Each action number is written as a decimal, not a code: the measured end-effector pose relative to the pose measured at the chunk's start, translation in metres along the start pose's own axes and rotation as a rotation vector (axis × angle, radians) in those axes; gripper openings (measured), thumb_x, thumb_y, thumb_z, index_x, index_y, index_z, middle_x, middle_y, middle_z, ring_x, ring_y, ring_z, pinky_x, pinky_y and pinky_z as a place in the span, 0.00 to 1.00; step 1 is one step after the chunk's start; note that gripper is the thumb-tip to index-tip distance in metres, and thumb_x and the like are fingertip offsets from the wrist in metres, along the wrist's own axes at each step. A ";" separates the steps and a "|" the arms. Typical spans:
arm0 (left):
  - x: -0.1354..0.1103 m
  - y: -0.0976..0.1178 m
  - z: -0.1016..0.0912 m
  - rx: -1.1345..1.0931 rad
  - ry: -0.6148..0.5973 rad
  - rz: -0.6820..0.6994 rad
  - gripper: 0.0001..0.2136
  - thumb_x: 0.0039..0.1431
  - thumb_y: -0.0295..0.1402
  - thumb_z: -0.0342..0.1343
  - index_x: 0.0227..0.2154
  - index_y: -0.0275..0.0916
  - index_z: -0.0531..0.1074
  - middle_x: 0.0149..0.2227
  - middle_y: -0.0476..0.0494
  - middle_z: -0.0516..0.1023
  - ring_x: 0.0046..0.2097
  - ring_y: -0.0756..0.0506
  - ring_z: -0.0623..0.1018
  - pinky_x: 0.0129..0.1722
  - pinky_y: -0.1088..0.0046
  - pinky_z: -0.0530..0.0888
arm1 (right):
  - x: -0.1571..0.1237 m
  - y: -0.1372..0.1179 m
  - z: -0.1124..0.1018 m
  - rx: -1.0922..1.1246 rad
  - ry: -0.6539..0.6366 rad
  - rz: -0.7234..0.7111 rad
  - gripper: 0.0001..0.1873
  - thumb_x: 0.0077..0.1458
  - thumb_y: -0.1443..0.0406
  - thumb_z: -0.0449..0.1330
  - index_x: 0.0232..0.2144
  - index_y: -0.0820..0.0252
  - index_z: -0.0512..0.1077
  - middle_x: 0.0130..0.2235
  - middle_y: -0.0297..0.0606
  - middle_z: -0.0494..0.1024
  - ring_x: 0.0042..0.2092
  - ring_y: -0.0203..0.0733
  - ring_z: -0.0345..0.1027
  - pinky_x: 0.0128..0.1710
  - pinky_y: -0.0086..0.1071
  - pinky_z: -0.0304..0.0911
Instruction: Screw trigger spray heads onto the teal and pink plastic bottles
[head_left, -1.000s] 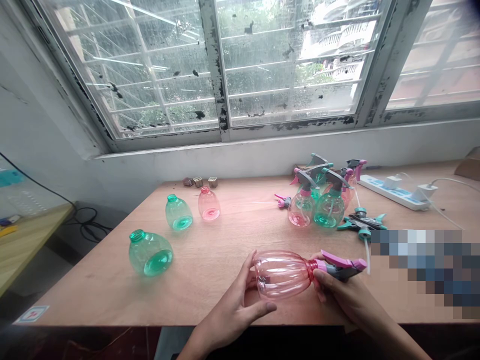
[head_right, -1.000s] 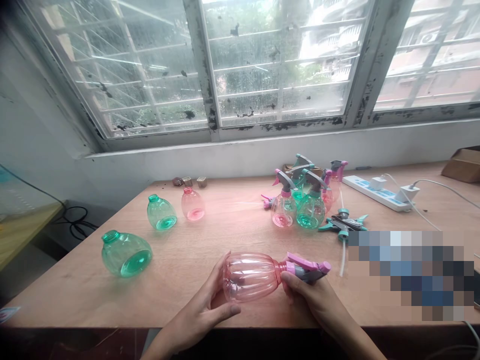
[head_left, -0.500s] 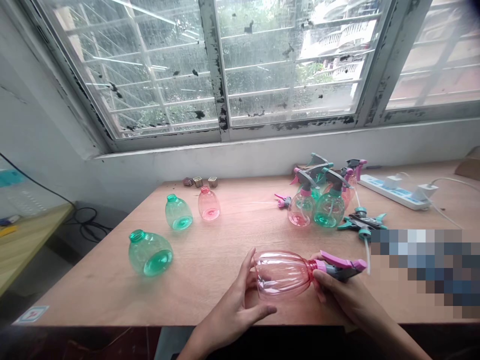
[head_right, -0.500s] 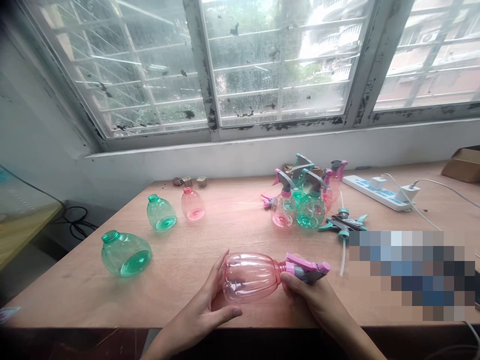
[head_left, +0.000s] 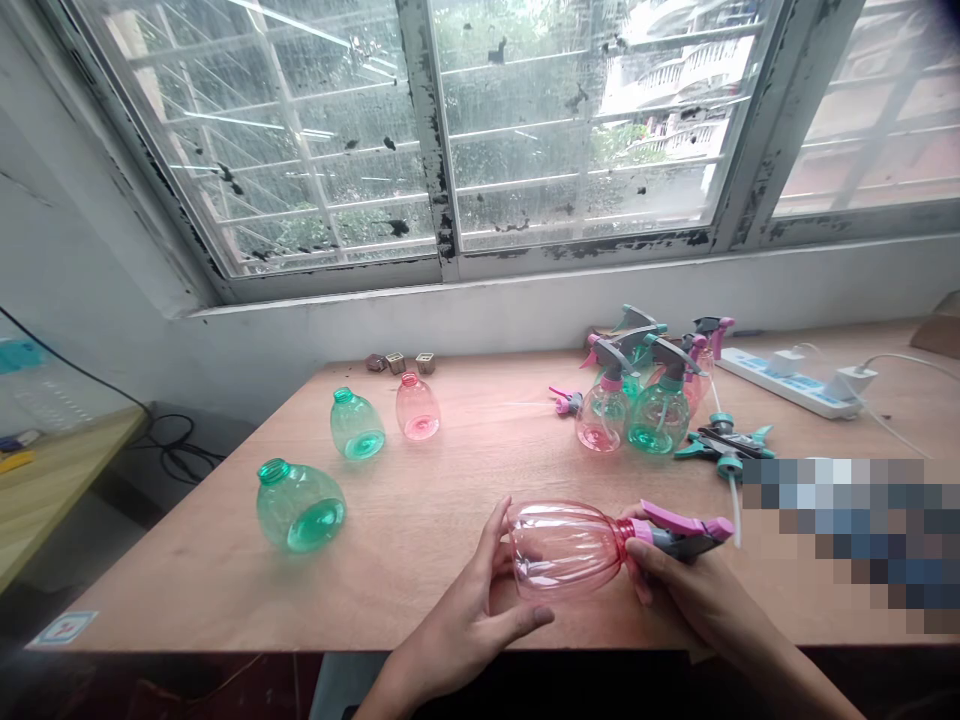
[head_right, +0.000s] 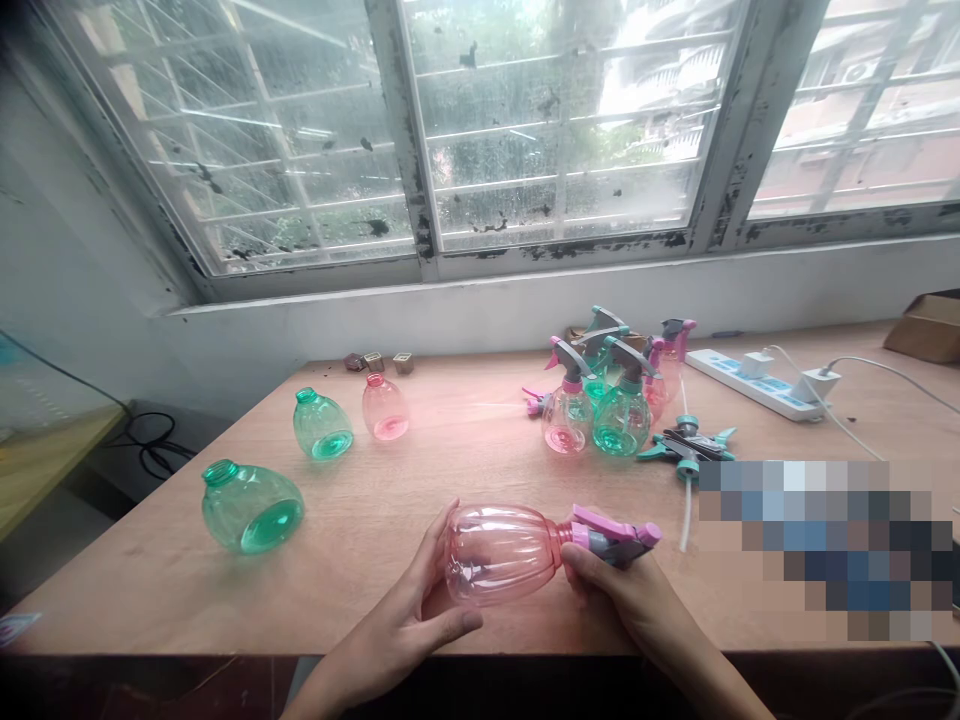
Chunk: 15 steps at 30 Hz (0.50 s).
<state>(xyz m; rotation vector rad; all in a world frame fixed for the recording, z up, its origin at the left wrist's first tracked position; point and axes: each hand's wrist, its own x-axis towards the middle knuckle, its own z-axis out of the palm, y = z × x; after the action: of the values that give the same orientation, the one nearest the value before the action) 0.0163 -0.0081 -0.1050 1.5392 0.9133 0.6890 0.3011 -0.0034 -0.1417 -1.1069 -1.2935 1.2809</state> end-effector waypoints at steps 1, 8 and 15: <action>0.000 0.000 0.000 -0.003 0.001 0.001 0.50 0.61 0.36 0.66 0.74 0.47 0.35 0.69 0.37 0.61 0.73 0.36 0.55 0.72 0.56 0.51 | 0.000 0.000 0.000 -0.001 0.001 -0.001 0.24 0.61 0.48 0.64 0.23 0.58 0.72 0.22 0.33 0.73 0.28 0.41 0.65 0.35 0.35 0.61; 0.001 0.000 -0.001 -0.011 -0.010 -0.002 0.49 0.61 0.35 0.66 0.74 0.47 0.36 0.69 0.37 0.62 0.73 0.36 0.57 0.72 0.54 0.52 | 0.000 0.000 -0.001 0.001 -0.017 0.009 0.24 0.61 0.47 0.63 0.24 0.58 0.71 0.22 0.33 0.73 0.28 0.41 0.65 0.36 0.35 0.61; 0.001 0.001 0.000 -0.018 -0.009 -0.009 0.49 0.61 0.34 0.66 0.74 0.47 0.37 0.69 0.37 0.62 0.73 0.36 0.56 0.72 0.55 0.53 | 0.000 -0.001 0.001 0.021 -0.005 0.007 0.23 0.61 0.48 0.64 0.24 0.58 0.71 0.22 0.33 0.73 0.27 0.40 0.63 0.34 0.34 0.60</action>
<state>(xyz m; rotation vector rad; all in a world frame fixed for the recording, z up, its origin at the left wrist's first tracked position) 0.0169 -0.0076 -0.1037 1.5199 0.9042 0.6814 0.2997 -0.0040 -0.1410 -1.0950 -1.2785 1.3004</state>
